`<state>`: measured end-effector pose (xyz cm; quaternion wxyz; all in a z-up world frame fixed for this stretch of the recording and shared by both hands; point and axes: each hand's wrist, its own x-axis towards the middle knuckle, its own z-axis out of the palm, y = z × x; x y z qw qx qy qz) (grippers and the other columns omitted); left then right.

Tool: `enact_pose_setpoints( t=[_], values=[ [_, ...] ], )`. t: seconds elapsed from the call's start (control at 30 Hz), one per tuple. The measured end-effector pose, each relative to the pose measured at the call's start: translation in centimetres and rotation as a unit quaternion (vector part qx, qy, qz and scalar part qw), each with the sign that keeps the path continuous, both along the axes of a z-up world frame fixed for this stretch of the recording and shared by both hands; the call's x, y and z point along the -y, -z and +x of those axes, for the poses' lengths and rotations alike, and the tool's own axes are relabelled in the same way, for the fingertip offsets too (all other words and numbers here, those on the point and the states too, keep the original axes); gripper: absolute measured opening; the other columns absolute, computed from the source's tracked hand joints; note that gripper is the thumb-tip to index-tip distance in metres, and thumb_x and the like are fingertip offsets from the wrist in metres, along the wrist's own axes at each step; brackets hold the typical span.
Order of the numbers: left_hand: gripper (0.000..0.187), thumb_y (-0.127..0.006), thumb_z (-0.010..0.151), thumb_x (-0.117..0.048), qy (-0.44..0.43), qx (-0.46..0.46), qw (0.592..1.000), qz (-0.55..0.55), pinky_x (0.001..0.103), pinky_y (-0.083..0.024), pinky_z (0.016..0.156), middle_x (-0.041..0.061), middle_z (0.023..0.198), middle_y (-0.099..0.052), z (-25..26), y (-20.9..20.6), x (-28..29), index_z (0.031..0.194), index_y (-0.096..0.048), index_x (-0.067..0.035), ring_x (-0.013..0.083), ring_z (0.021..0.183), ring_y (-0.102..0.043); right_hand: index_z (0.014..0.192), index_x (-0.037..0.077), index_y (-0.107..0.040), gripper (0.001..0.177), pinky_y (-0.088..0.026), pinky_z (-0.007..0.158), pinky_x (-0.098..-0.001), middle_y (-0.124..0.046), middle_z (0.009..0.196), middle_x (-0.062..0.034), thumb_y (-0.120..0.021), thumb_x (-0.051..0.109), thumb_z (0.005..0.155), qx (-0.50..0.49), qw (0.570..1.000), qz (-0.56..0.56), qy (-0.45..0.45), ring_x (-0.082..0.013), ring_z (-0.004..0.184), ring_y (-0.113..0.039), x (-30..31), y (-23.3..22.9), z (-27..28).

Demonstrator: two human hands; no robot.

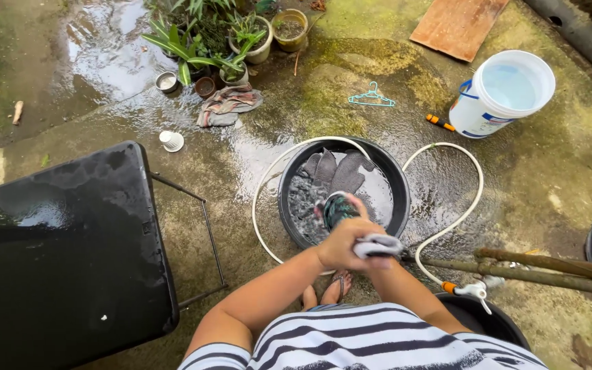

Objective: Hand washing clothes in a basin and hanging them on a line to dry.

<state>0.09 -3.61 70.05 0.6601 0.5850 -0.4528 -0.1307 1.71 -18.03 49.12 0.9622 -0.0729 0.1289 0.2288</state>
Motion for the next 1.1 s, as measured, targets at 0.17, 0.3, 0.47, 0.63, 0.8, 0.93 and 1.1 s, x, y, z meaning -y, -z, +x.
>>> enact_pose_setpoints(
  t=[0.17, 0.3, 0.47, 0.63, 0.8, 0.93, 1.1],
  values=[
    [0.034, -0.087, 0.084, -0.02, -0.208, 0.01, 0.977, -0.038, 0.033, -0.058, 0.087, 0.008, 0.105, -0.073, 2.2, 3.5, -2.6, 0.113, -0.07, -0.01, 0.0201, 0.095, -0.072, 0.121, -0.008, -0.063, 0.058, -0.058, 0.095, -0.053, -0.069, 0.116, -0.0266, -0.07, 0.038, 0.086, -0.02, 0.979, -0.099, 0.176, -0.0414, 0.103, -0.07, 2.9, -1.8, 0.1],
    [0.034, -0.079, 0.095, -0.02, -0.314, -0.327, 0.859, -0.236, 0.037, -0.061, 0.083, 0.009, 0.093, -0.073, 5.3, 8.1, -4.7, 0.123, -0.065, -0.008, 0.0204, 0.086, -0.072, 0.117, -0.001, -0.067, 0.05, -0.055, 0.105, -0.0525, -0.07, 0.118, -0.0206, -0.076, 0.022, 0.073, -0.047, 0.952, -0.126, 0.276, -0.0364, 0.112, -0.068, 4.2, -6.3, -0.3],
    [0.041, -0.08, 0.087, -0.022, -0.438, -0.543, 0.7, -0.157, 0.04, -0.061, 0.069, 0.006, 0.093, -0.072, 8.3, 13.2, -4.6, 0.12, -0.059, -0.009, 0.0207, 0.077, -0.072, 0.104, 0.008, -0.067, 0.04, -0.05, 0.11, -0.0504, -0.069, 0.12, -0.0146, -0.086, 0.016, 0.07, 0.174, 0.935, -0.227, 0.209, -0.0342, 0.119, -0.066, 4.4, -14.0, 0.1],
    [0.046, -0.082, 0.086, -0.031, -0.321, -0.575, 0.753, -0.023, 0.044, -0.059, 0.059, 0.016, 0.089, -0.072, 8.6, 20.0, -3.6, 0.117, -0.064, -0.001, 0.0252, 0.065, -0.071, 0.095, 0.01, -0.069, 0.035, -0.05, 0.107, -0.0473, -0.066, 0.119, -0.0127, -0.091, 0.015, 0.069, 0.315, 0.869, -0.374, 0.077, -0.0304, 0.119, -0.065, 5.0, -13.4, 0.8],
    [0.043, -0.083, 0.082, -0.025, -0.36, -0.582, 0.727, 0.062, 0.036, -0.064, 0.064, 0.011, 0.098, -0.074, 10.8, 19.9, -4.6, 0.116, -0.064, -0.008, 0.0196, 0.075, -0.074, 0.102, 0.003, -0.066, 0.037, -0.052, 0.103, -0.0523, -0.066, 0.134, -0.0173, -0.083, 0.03, 0.084, 0.124, 0.914, -0.382, 0.068, -0.0339, 0.116, -0.067, 5.5, -9.1, -1.3],
    [0.04, -0.084, 0.078, -0.011, -0.341, -0.614, 0.699, -0.131, 0.037, -0.059, 0.057, 0.01, 0.09, -0.071, 11.8, 22.4, -4.1, 0.112, -0.062, -0.005, 0.0214, 0.065, -0.068, 0.125, 0.019, -0.045, 0.068, -0.053, 0.1, -0.0518, -0.053, 0.14, -0.0075, -0.085, 0.023, 0.07, 0.033, 0.899, -0.428, 0.087, -0.0282, 0.118, -0.064, 5.8, -7.0, -3.2],
    [0.021, -0.08, 0.092, -0.017, -0.527, -0.501, 0.645, -0.236, 0.031, -0.054, 0.057, 0.005, 0.086, -0.071, 13.5, 20.6, -2.7, 0.1, -0.069, -0.001, 0.0158, 0.065, -0.064, 0.161, 0.01, -0.033, 0.096, -0.055, 0.101, -0.0497, -0.052, 0.151, -0.0286, -0.09, 0.025, 0.086, 0.053, 0.886, -0.451, -0.095, -0.0406, 0.127, -0.061, 6.6, 2.9, -6.9]
  ],
)
